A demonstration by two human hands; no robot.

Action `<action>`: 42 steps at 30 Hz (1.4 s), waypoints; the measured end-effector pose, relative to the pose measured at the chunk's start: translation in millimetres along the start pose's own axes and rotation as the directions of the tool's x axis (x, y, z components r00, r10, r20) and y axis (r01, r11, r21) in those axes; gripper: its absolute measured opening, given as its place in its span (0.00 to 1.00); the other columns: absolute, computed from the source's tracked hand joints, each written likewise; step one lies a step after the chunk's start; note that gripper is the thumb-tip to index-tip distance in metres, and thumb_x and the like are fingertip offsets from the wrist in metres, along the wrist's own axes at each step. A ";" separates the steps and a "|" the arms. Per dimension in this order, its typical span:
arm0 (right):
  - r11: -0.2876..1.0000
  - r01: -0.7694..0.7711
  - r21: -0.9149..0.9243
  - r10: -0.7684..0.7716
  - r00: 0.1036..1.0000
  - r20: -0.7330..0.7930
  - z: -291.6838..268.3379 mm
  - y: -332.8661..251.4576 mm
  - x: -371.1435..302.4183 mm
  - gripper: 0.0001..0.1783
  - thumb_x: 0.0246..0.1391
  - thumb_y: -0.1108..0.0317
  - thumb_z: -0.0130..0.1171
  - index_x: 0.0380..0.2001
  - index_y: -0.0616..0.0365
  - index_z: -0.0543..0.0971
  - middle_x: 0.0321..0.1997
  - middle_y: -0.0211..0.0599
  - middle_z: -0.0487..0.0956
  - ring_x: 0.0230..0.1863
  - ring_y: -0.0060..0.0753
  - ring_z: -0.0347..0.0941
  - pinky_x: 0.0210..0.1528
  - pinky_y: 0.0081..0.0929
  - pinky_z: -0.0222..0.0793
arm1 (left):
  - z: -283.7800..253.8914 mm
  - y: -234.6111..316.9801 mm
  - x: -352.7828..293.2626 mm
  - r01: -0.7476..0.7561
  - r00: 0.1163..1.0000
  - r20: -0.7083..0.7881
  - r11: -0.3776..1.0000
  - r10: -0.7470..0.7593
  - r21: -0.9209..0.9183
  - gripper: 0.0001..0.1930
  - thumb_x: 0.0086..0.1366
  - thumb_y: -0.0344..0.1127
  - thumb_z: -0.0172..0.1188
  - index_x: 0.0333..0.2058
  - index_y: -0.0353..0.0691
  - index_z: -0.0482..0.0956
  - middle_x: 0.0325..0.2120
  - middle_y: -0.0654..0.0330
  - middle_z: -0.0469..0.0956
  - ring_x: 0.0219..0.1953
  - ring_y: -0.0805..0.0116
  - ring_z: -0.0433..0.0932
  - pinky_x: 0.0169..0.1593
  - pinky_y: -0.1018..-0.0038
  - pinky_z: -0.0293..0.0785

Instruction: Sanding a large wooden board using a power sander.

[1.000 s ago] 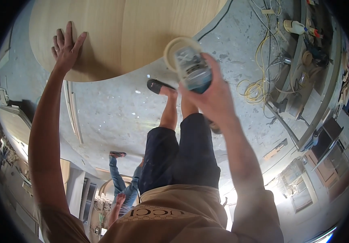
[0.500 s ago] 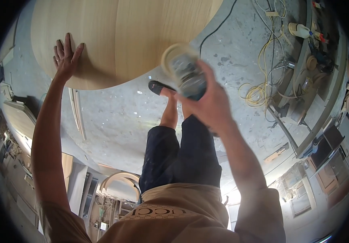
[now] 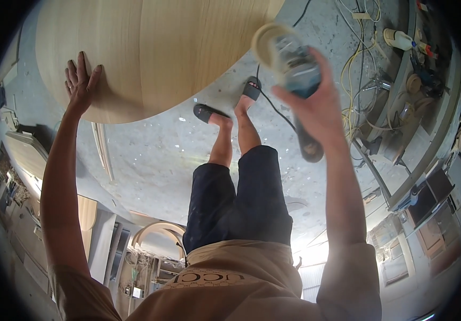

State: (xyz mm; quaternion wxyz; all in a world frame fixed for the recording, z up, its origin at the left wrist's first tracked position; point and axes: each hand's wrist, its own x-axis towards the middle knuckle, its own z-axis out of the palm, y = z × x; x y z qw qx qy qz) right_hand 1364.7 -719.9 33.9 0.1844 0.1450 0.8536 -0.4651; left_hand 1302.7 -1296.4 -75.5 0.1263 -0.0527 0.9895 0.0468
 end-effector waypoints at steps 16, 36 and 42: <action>0.979 0.174 -0.110 -0.138 0.951 0.277 39.0 -9.6 -32.2 0.51 0.44 0.55 0.80 0.71 0.43 0.65 0.59 0.47 0.82 0.57 0.54 0.81 0.57 0.48 0.78 | -11.1 2.3 -4.7 0.025 0.997 0.073 1.000 -0.024 -0.007 0.49 0.70 0.76 0.48 0.80 0.63 0.40 0.80 0.41 0.33 0.81 0.38 0.29 0.77 0.40 0.27; 0.999 0.006 0.044 -0.007 1.000 0.030 82.1 -17.8 -65.9 0.53 0.44 0.57 0.82 0.70 0.50 0.64 0.58 0.53 0.82 0.58 0.58 0.81 0.58 0.44 0.78 | -11.2 8.9 -5.8 -0.012 0.999 0.045 1.000 0.011 0.014 0.54 0.65 0.81 0.47 0.80 0.61 0.40 0.79 0.36 0.34 0.80 0.32 0.31 0.76 0.35 0.31; 0.996 0.020 0.085 -0.019 1.000 -0.006 171.8 -39.4 -123.3 0.53 0.44 0.60 0.82 0.70 0.49 0.63 0.57 0.53 0.83 0.57 0.61 0.81 0.57 0.45 0.78 | -8.4 16.6 -4.0 -0.116 0.993 -0.007 0.993 0.116 -0.023 0.54 0.65 0.82 0.46 0.80 0.61 0.39 0.78 0.32 0.33 0.79 0.26 0.30 0.74 0.31 0.29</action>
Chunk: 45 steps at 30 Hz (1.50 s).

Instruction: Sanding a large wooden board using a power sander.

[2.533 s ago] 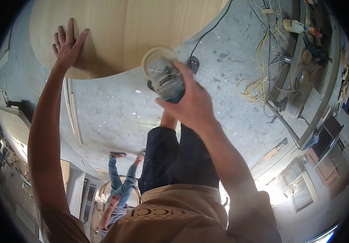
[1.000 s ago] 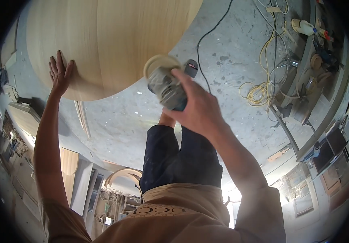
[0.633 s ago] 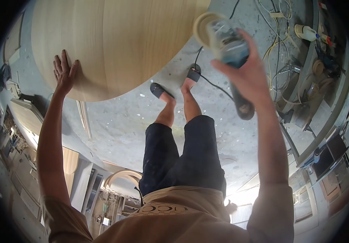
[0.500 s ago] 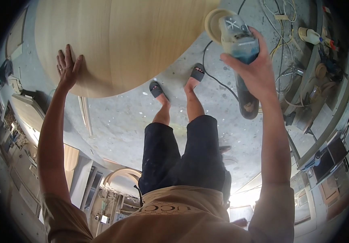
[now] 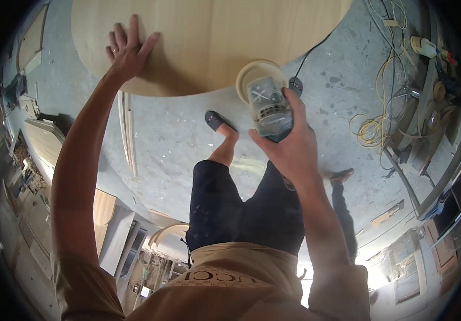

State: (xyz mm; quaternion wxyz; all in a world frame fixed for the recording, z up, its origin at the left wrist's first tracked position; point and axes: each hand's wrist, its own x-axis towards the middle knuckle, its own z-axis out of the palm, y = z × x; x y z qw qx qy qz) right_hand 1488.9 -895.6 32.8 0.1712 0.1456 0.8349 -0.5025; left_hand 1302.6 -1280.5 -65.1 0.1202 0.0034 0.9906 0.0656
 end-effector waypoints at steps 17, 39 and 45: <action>0.998 -0.067 0.000 0.066 0.994 -0.092 98.2 -33.3 -41.3 0.56 0.43 0.61 0.83 0.72 0.53 0.63 0.60 0.50 0.81 0.58 0.45 0.82 0.59 0.37 0.77 | -22.5 22.3 7.7 0.022 0.975 0.218 0.999 -0.030 0.043 0.58 0.67 0.83 0.37 0.79 0.49 0.29 0.77 0.32 0.24 0.78 0.26 0.22 0.75 0.31 0.23; 0.978 -0.205 -0.042 0.206 0.979 0.009 73.7 -37.3 -36.0 0.54 0.46 0.57 0.81 0.73 0.50 0.62 0.61 0.49 0.81 0.60 0.55 0.80 0.59 0.44 0.78 | -13.2 2.2 8.2 -0.038 0.977 0.214 0.997 0.023 0.066 0.59 0.63 0.87 0.36 0.79 0.54 0.30 0.77 0.30 0.26 0.77 0.22 0.25 0.74 0.29 0.27; 0.976 -0.122 0.182 0.183 0.910 -0.372 13.8 9.5 -27.3 0.52 0.49 0.64 0.80 0.72 0.66 0.61 0.57 0.46 0.79 0.54 0.34 0.78 0.57 0.31 0.75 | -12.3 11.5 8.4 -0.055 0.973 0.228 0.997 0.043 0.046 0.61 0.63 0.87 0.36 0.79 0.51 0.29 0.76 0.28 0.24 0.77 0.21 0.23 0.73 0.29 0.25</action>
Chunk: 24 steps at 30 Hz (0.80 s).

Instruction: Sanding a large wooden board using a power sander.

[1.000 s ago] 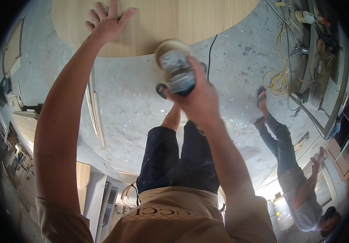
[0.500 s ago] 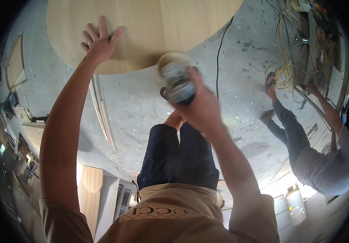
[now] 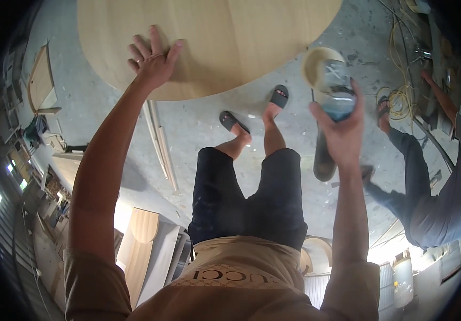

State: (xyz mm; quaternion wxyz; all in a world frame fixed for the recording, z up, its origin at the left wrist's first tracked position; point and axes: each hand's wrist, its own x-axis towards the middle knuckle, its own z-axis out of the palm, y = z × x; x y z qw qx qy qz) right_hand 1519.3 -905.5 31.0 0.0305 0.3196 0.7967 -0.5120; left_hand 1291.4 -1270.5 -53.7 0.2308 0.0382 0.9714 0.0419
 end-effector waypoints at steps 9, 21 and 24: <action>0.948 -0.177 0.263 0.160 0.983 0.086 48.3 -7.7 -90.5 0.53 0.47 0.66 0.79 0.72 0.64 0.61 0.63 0.44 0.73 0.61 0.36 0.73 0.63 0.34 0.70 | -22.4 -78.3 18.2 -0.547 0.807 -0.074 0.788 0.586 0.284 0.50 0.68 0.76 0.50 0.80 0.60 0.44 0.79 0.39 0.40 0.80 0.37 0.36 0.77 0.41 0.37; 0.915 -0.268 0.302 0.274 0.961 0.023 231.6 -85.8 -209.9 0.56 0.43 0.67 0.83 0.71 0.62 0.60 0.62 0.45 0.73 0.61 0.39 0.73 0.63 0.36 0.71 | -78.5 -168.3 102.3 -0.437 0.838 -0.274 0.882 0.471 0.180 0.42 0.73 0.68 0.47 0.77 0.54 0.55 0.76 0.33 0.47 0.78 0.30 0.43 0.77 0.38 0.36; 0.942 -0.249 0.224 0.250 0.968 0.024 287.2 -113.0 -210.5 0.56 0.43 0.68 0.83 0.72 0.62 0.60 0.63 0.45 0.72 0.63 0.38 0.72 0.64 0.37 0.70 | -75.4 -164.4 96.8 -0.432 0.785 -0.388 0.876 0.483 0.217 0.37 0.73 0.64 0.50 0.75 0.55 0.62 0.74 0.34 0.53 0.76 0.31 0.49 0.77 0.39 0.41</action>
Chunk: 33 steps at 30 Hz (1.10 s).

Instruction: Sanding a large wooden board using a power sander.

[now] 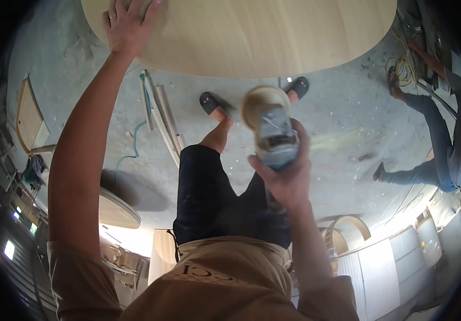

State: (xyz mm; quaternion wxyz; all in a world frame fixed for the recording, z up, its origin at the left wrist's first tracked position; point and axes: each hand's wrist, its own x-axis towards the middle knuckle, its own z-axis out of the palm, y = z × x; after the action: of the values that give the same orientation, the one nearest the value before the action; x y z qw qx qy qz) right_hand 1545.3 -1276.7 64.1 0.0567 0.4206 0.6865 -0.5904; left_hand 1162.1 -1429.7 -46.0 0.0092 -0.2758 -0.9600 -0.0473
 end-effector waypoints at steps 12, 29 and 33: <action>0.966 0.144 -0.216 -0.152 0.988 -0.025 81.6 -25.0 17.5 0.53 0.42 0.54 0.82 0.69 0.49 0.65 0.51 0.52 0.85 0.50 0.64 0.83 0.50 0.48 0.82 | 39.3 -51.4 3.6 -0.149 0.948 -0.272 0.985 0.167 0.085 0.36 0.72 0.73 0.44 0.75 0.73 0.61 0.73 0.42 0.61 0.75 0.43 0.57 0.73 0.44 0.50; 0.996 0.044 -0.074 -0.065 0.947 -0.314 -45.6 1.9 52.2 0.56 0.46 0.59 0.81 0.71 0.66 0.59 0.61 0.54 0.77 0.58 0.41 0.77 0.59 0.36 0.76 | 40.0 -38.4 4.0 -0.132 0.975 -0.174 0.991 0.135 0.030 0.39 0.71 0.77 0.40 0.76 0.72 0.57 0.74 0.40 0.56 0.77 0.40 0.51 0.75 0.41 0.45; 0.994 0.023 -0.103 -0.031 0.997 -0.078 -13.8 -2.0 39.6 0.53 0.48 0.62 0.80 0.72 0.58 0.60 0.59 0.51 0.80 0.57 0.44 0.81 0.58 0.38 0.77 | 47.8 -43.7 6.3 -0.150 0.954 -0.254 0.988 0.156 0.044 0.35 0.72 0.75 0.42 0.74 0.75 0.62 0.72 0.44 0.61 0.75 0.42 0.58 0.73 0.41 0.50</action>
State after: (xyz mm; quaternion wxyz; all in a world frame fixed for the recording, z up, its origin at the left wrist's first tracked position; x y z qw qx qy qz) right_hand 1524.5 -1244.5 47.0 0.0429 0.4309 0.7230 -0.5383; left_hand 1133.9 -1458.6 -97.1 0.1406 -0.3408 -0.9269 -0.0701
